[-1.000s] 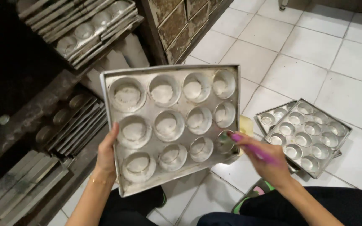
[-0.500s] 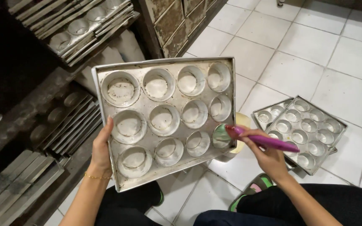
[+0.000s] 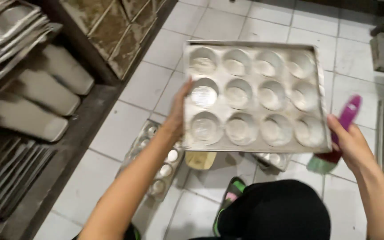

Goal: Greasing muffin tins using a brush and a container of oil in a bakery setting.

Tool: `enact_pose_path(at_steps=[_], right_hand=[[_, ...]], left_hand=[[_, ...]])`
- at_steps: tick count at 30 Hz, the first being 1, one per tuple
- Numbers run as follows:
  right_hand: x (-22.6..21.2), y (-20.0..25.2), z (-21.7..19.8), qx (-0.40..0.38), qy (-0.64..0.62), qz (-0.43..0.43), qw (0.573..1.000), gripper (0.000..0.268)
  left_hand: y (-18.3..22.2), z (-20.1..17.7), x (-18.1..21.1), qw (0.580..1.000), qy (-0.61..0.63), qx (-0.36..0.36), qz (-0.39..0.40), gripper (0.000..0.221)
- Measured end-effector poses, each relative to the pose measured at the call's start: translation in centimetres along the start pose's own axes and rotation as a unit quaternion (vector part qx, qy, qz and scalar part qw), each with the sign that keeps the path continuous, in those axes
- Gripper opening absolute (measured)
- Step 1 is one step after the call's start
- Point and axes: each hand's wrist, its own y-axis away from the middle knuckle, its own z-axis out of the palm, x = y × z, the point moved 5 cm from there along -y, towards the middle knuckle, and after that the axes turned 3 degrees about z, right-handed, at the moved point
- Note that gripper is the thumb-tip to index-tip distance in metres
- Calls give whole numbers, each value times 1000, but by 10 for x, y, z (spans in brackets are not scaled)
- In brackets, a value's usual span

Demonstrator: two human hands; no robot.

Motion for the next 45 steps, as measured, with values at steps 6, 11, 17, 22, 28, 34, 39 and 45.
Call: enact_pose_path(at_steps=[6,11,17,22,28,34,39,45], right_hand=[[132,4,-27,12,-66,233,970,42],[259,-10,5,27,-79,258,963,38],[398,-23,51,14,-141,266,953,33],[396,-9,39,56,99,311,943,36],[301,-36,6,15,-18,32,999,21],[-54,-13,134,-177,233,-253,922,22],[-85,22,281,-336,155,-156,916,25],[40,14,415,-316,172,-123,925,21]], left_hand=[[-118,-21,-95,986,-161,-36,-6,82],[-97,-67,-77,863,-493,70,88,99],[137,-298,-88,671,-530,472,214,32],[335,-463,-212,421,-548,722,-28,62],[356,-514,-300,740,-133,656,68,52],[313,-448,-254,790,67,607,54,34],[315,-439,-243,799,58,594,73,37],[322,-409,-187,805,30,584,101,47]])
